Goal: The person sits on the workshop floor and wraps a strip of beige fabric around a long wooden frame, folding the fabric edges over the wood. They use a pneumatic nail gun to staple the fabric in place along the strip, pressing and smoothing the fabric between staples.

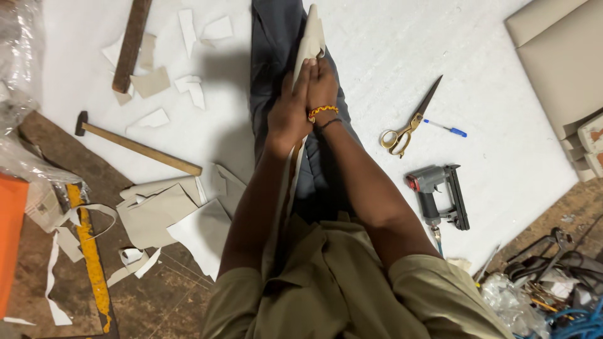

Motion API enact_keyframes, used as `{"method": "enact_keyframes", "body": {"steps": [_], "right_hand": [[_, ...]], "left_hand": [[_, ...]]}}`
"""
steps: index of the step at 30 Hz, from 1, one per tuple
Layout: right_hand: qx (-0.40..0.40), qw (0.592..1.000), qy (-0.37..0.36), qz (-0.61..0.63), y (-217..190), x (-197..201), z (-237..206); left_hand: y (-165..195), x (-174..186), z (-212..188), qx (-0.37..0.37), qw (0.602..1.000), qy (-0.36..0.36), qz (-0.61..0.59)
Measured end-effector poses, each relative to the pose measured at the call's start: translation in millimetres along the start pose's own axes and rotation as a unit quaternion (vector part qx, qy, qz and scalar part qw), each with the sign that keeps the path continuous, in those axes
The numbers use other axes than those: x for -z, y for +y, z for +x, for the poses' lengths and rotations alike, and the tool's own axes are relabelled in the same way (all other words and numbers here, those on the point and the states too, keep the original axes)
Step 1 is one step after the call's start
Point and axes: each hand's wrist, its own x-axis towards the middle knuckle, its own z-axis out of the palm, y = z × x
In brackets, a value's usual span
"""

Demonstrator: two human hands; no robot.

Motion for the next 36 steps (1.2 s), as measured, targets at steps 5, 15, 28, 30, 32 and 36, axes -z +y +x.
{"method": "enact_keyframes", "body": {"steps": [5,15,28,30,32,36], "right_hand": [[-0.015,0.998,-0.013,-0.051,-2,-6,1],[0.012,0.992,-0.094,0.085,93,167,-41],[0.053,0.858,-0.018,-0.511,281,356,-207],[0.109,0.880,-0.036,-0.461,273,365,-196],[0.018,0.919,-0.039,-0.393,245,379,-178],[-0.140,0.979,-0.116,-0.087,155,381,-127]], "left_hand": [[-11,-3,0,0.033,0.998,0.011,0.046],[18,7,-4,0.085,0.992,-0.023,0.091],[19,-6,0,0.101,0.993,-0.003,0.066],[19,-8,4,0.127,0.988,-0.032,0.079],[18,-9,7,0.163,0.979,-0.073,0.094],[15,-11,3,0.112,0.990,-0.026,0.081]]}}
